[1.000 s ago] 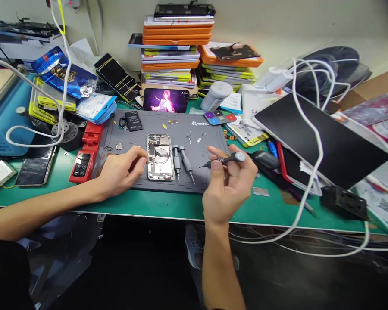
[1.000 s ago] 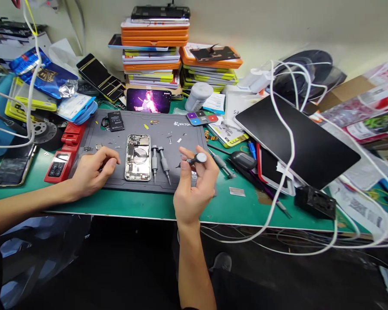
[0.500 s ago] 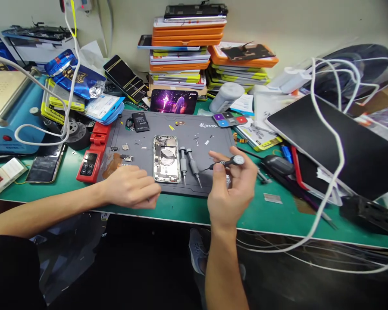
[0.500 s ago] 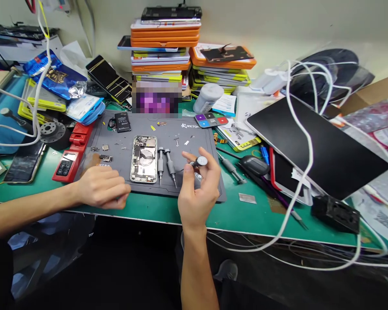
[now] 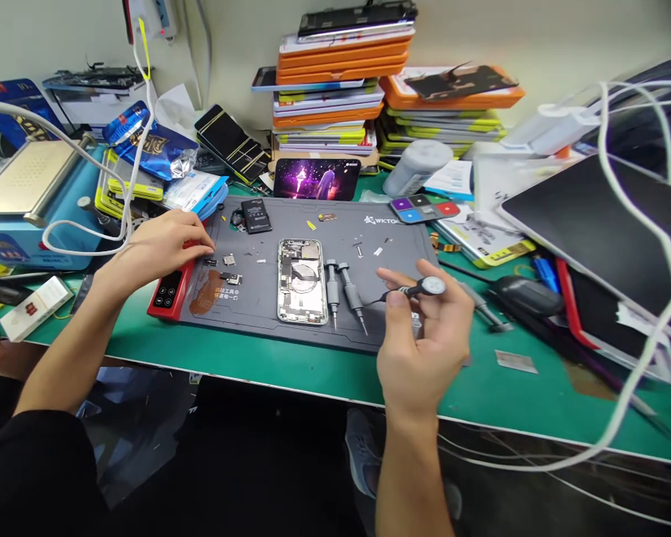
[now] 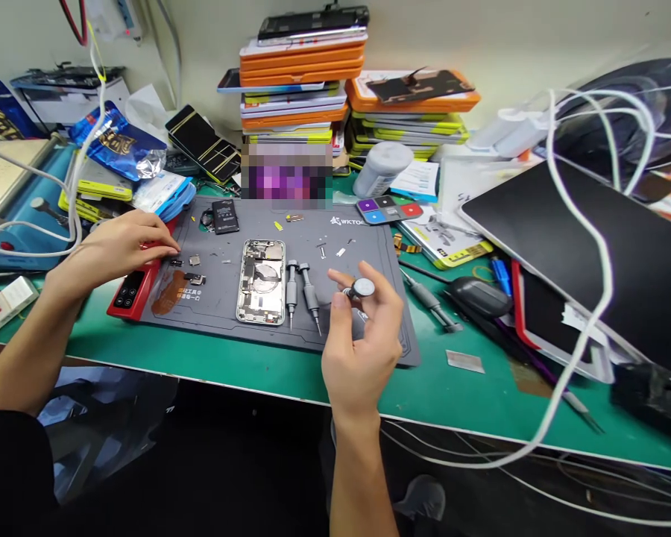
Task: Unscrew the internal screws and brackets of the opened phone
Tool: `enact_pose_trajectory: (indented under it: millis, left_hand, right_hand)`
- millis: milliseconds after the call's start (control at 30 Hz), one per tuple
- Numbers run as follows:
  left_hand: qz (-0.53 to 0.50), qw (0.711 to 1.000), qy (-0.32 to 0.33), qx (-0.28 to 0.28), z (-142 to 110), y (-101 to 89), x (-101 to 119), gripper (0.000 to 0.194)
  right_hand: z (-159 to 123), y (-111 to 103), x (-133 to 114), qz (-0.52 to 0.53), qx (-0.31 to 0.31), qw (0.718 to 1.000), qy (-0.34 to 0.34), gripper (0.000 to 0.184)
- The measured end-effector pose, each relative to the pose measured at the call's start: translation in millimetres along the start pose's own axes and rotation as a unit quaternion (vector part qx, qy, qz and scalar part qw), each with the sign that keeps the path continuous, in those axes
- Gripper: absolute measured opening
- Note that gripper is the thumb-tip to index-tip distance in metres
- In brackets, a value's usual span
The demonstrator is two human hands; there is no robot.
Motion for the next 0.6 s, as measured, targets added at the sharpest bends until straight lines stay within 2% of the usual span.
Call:
enact_pose_trajectory:
  millis: [167, 400, 600]
  left_hand:
    - [0.014, 0.999, -0.002, -0.043, -1, -2.7, 1, 0.036]
    - [0.02, 0.998, -0.01, -0.062, 1, 8.7, -1, 0.031]
    - [0.04, 0.997, 0.003, -0.059, 2, 8.4, 4, 0.03]
  right_hand:
    - [1, 0, 1, 0.005, 0.005, 1.0, -0.004, 0.041]
    - [1, 0, 1, 0.01, 0.006, 1.0, -0.006, 0.042]
    - [1, 1, 1, 0.014, 0.005, 1.0, -0.01, 0.041]
Point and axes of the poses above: each hand's wrist, its own z-axis towards the middle knuckle, its own y-axis out of the palm, x = y × z, the point moved 6 cm from there along z, towards the middle knuckle, and after that the axes turned 10 degrees about -y, right-handed, at the moved point
